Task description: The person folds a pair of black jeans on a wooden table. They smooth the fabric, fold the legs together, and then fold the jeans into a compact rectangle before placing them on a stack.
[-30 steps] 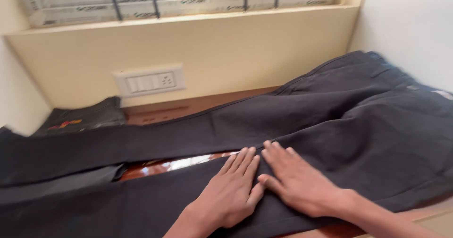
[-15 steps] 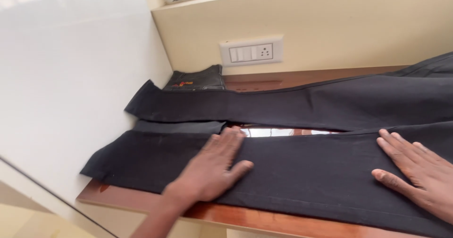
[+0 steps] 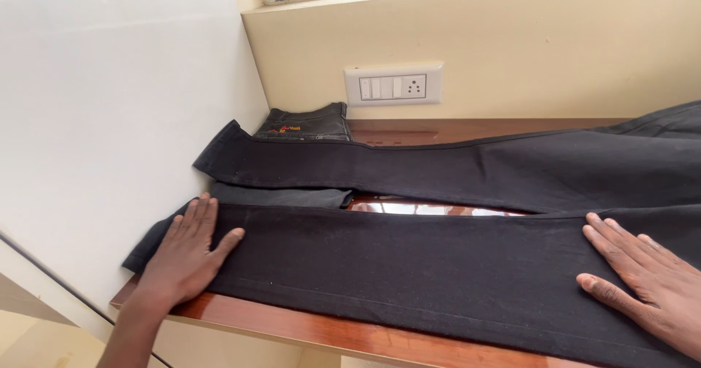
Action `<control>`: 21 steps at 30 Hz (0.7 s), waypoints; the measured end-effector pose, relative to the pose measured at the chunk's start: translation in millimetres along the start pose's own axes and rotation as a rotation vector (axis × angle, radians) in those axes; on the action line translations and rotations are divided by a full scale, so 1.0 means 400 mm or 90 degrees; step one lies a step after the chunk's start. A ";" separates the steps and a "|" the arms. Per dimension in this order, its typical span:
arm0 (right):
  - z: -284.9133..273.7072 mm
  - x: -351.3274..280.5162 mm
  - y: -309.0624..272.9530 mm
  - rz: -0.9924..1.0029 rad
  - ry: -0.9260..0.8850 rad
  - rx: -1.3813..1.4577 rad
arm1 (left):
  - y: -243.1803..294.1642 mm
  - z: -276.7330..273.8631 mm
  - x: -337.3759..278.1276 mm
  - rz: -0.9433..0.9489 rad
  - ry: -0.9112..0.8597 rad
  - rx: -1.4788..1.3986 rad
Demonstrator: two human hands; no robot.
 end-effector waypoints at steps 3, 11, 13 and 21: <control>0.009 0.006 0.006 -0.002 0.001 0.016 | -0.029 -0.009 0.010 0.005 0.053 0.032; -0.073 -0.062 -0.031 -0.052 0.030 0.075 | 0.001 -0.184 0.056 0.023 -0.023 0.276; -0.071 -0.068 -0.031 -0.039 -0.013 0.083 | 0.048 -0.253 0.032 -0.003 -0.082 0.277; -0.073 -0.067 -0.035 -0.032 -0.047 0.079 | 0.059 -0.402 0.005 -0.105 -0.151 0.273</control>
Point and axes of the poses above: each hand's wrist, its own x-axis towards the middle knuckle, its own z-axis out of the palm, y = z × x, the point moved 7 cm from there along x, towards the middle knuckle, and after that the axes turned 10 degrees about -y, right-handed, at the moved point
